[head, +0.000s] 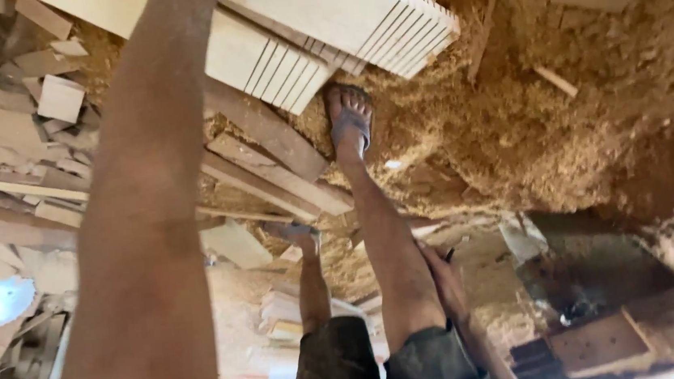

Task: Measuring and marking wooden boards using a pencil, square, and tape measure to prepare for cutting.

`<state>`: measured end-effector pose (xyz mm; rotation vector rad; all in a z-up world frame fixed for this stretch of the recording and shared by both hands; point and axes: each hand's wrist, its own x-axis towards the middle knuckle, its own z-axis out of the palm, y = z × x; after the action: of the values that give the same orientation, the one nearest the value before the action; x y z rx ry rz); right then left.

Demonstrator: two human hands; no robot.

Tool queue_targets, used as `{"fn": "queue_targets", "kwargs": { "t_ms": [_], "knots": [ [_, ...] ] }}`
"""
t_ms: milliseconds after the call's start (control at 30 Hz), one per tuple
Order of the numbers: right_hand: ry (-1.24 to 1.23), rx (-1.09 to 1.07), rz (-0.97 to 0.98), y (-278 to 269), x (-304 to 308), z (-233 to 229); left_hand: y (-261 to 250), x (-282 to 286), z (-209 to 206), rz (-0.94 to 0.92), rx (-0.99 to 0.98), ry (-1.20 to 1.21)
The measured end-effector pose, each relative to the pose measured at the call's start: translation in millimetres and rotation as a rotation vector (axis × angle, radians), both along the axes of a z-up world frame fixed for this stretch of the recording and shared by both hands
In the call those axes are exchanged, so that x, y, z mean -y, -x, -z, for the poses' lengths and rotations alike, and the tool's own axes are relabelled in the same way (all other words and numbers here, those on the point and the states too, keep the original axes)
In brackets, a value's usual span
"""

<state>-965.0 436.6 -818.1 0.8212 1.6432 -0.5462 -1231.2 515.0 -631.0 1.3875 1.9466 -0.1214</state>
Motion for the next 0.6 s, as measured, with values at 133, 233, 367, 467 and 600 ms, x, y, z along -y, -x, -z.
{"fn": "queue_targets", "kwargs": {
  "t_ms": [133,233,367,467,600],
  "knots": [
    [-0.01,-0.05,0.067,-0.6,-3.3,-7.7,15.7,16.3,-19.0,0.081,-0.024,0.006],
    [-0.114,-0.042,0.085,13.5,-1.3,-18.5,23.4,44.3,-31.1,0.129,-0.037,0.015],
    [-0.049,-0.054,0.054,21.7,-12.6,-44.9,37.3,102.7,-65.6,0.197,-0.109,0.006],
    [-0.105,-0.154,0.045,-7.8,-17.7,-180.2,51.2,120.6,-107.7,0.255,-0.164,-0.005],
    [-0.327,-0.392,0.718,-136.6,-11.1,-397.1,9.8,211.3,-217.1,0.029,0.02,-0.187]
  ]
}}
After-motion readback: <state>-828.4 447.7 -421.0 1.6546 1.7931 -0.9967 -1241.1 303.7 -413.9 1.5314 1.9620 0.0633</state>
